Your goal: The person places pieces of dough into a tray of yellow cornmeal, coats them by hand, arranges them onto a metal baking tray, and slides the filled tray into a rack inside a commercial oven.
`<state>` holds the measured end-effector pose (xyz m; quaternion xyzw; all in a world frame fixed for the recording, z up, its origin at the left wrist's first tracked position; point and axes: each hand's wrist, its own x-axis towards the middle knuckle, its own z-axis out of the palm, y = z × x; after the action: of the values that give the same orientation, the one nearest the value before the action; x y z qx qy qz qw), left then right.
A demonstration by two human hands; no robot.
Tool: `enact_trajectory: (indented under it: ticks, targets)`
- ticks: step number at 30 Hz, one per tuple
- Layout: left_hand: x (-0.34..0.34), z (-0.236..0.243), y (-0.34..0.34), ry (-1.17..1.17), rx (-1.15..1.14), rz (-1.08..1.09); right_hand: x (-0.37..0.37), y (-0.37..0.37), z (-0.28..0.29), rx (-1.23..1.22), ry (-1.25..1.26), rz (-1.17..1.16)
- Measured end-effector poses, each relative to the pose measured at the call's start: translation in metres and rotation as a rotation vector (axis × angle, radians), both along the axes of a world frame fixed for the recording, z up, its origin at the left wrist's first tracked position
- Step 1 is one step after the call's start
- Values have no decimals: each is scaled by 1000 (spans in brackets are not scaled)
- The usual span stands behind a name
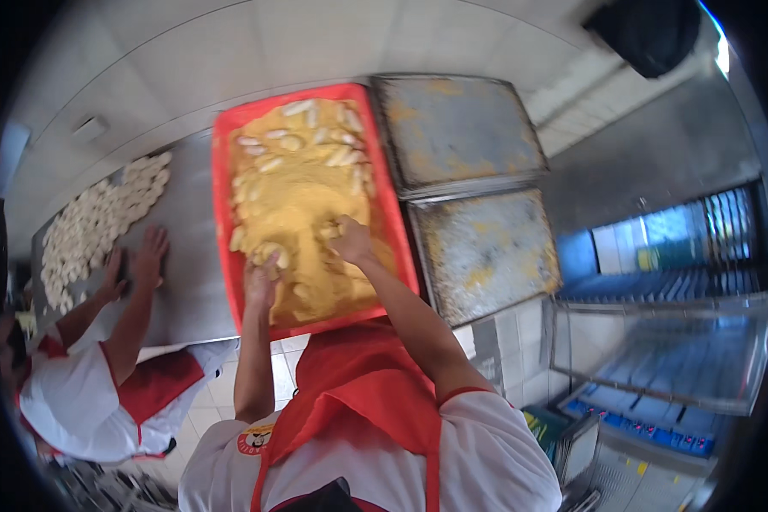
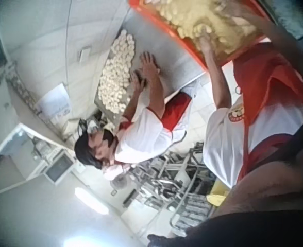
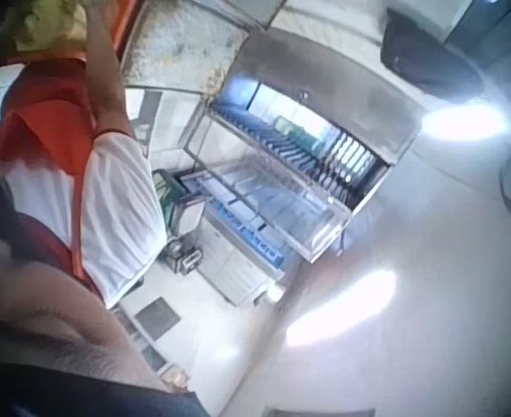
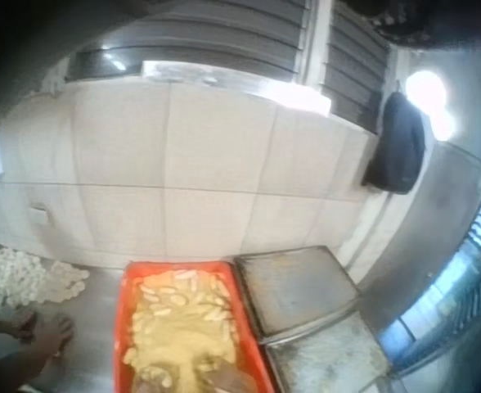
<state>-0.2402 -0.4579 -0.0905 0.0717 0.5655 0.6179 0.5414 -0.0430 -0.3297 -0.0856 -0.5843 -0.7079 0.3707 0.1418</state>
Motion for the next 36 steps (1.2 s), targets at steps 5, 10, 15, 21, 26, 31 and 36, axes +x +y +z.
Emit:
enact_trajectory:
  ticks: [5, 10, 15, 21, 26, 31, 36]
  targets:
    - [92, 40, 29, 324, 112, -389, 124, 5, 52, -345, 493, -67]
    - [241, 26, 42, 330, 341, -847, 305, -15, 49, -461, 400, -29]
    - [369, 3, 45, 853, 189, -1036, 411, -30, -12, -237, -9, 33]
    - [440, 24, 65, 1380, 215, -1045, 448, -14, 7, -152, -272, -9]
    - [485, 22, 111, 1229, -20, -1244, 522, -3, -1, 196, -142, -83]
    - [564, 37, 149, 141, 49, -821, 545, 2, 41, 6, 349, -252]
    - [608, 18, 170, 717, 191, -942, 586, 11, 9, -92, 790, -422]
